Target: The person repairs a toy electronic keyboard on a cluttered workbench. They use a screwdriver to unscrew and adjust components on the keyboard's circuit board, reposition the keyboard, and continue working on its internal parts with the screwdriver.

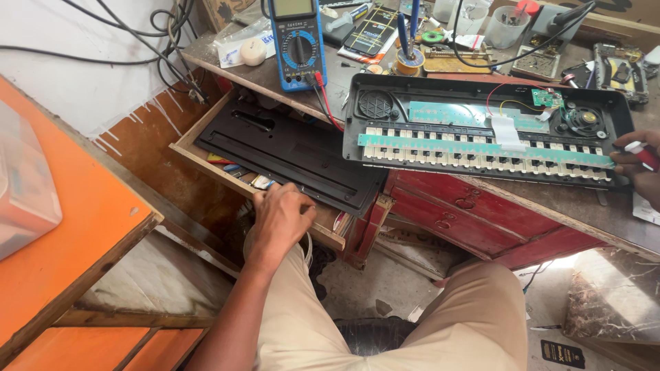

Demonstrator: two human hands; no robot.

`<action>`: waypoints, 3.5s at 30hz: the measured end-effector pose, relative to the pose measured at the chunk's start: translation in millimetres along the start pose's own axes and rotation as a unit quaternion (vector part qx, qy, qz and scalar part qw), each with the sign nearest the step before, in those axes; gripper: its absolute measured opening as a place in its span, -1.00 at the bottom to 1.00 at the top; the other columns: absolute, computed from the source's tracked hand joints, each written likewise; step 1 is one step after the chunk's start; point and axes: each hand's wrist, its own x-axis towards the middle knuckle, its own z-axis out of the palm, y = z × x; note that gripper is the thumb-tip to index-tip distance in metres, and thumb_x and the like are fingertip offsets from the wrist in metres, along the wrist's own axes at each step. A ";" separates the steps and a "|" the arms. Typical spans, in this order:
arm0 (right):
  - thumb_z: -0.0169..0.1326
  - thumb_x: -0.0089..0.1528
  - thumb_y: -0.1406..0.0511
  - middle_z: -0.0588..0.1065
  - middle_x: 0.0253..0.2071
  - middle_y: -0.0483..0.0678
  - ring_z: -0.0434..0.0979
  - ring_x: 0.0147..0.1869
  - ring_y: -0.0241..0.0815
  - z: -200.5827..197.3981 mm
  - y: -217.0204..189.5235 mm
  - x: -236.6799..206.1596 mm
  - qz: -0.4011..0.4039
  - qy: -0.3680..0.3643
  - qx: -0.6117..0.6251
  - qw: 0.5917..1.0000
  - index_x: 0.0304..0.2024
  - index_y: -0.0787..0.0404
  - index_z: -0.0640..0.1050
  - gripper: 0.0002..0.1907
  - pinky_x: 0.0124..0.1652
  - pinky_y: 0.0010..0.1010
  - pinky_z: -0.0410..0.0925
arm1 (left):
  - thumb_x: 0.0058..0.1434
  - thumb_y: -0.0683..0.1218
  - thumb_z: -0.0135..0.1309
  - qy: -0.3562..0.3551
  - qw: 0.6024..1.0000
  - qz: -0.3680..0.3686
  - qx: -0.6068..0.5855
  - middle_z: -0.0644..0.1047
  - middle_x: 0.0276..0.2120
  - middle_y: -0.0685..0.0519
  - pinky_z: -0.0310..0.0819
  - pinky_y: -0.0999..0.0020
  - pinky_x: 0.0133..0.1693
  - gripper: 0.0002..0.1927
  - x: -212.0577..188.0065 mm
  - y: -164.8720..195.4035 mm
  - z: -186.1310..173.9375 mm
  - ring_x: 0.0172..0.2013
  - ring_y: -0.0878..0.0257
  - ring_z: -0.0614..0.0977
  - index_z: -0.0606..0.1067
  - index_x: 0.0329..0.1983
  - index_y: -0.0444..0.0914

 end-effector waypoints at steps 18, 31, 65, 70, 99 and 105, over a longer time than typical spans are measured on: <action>-0.07 0.42 0.60 0.56 -0.09 0.24 0.62 -0.02 0.00 9.6 32.4 22.3 -0.024 -0.028 0.050 0.998 0.17 0.42 0.39 -0.73 0.01 -0.27 0.54 | 0.20 -0.01 -0.02 0.029 0.995 0.095 -0.007 0.56 -0.35 -0.02 0.00 -0.10 0.23 -0.65 -18.5 -2.8 15.4 -0.14 0.07 0.52 0.69 -0.13 -0.25; -0.04 0.42 0.59 0.56 -0.04 0.24 0.59 0.10 0.01 9.0 31.0 20.5 -0.054 0.002 0.007 0.999 0.14 0.38 0.41 -0.75 0.18 -0.29 0.49 | 0.18 0.00 -0.04 0.020 0.997 0.077 -0.015 0.55 -0.32 -0.04 -0.01 -0.06 0.25 -0.62 -17.2 -1.5 14.5 -0.13 0.09 0.50 0.69 -0.15 -0.26; 0.14 0.30 0.59 0.61 -0.10 0.15 0.65 0.04 -0.16 -18.5 -74.3 -33.2 -0.059 0.026 -0.021 0.998 0.00 0.42 0.56 -0.78 0.04 -0.40 0.50 | -0.01 -0.05 0.32 0.011 0.998 -0.069 -0.011 0.62 -0.61 0.00 0.13 0.18 0.09 -0.88 5.4 4.7 18.3 -0.44 0.12 0.63 0.69 -0.51 -0.20; 0.23 0.29 0.51 0.64 -0.12 0.07 0.66 -0.03 -0.22 -27.6 -118.9 -51.7 -0.070 0.060 -0.087 0.992 -0.01 0.35 0.62 -0.79 0.02 -0.39 0.49 | -0.12 -0.12 0.31 0.093 0.992 0.016 -0.083 0.61 -0.51 -0.03 0.27 0.06 0.00 -0.83 -5.3 3.2 5.6 -0.41 0.06 0.61 0.58 -0.57 -0.31; 0.26 0.21 0.49 0.68 -0.14 -0.02 0.65 -0.10 -0.30 -14.0 -187.4 -82.5 -0.024 0.172 0.064 0.983 -0.01 0.31 0.60 -0.71 -0.19 -0.55 0.39 | 0.37 -0.20 0.15 -0.002 0.821 0.371 -0.434 0.62 -0.21 0.02 0.55 0.40 -0.18 -0.92 93.3 221.8 5.8 -0.21 0.24 0.67 0.61 -0.12 -0.27; 0.24 0.19 0.50 0.67 -0.16 -0.03 0.69 0.00 -0.31 -14.2 -193.7 -83.2 -0.041 0.172 0.087 0.980 -0.01 0.31 0.59 -0.69 -0.11 -0.55 0.45 | 0.32 -0.24 0.14 -0.075 0.787 0.394 -0.468 0.64 -0.26 0.02 0.58 0.37 -0.20 -0.89 126.8 295.1 56.0 -0.27 0.24 0.69 0.56 -0.09 -0.29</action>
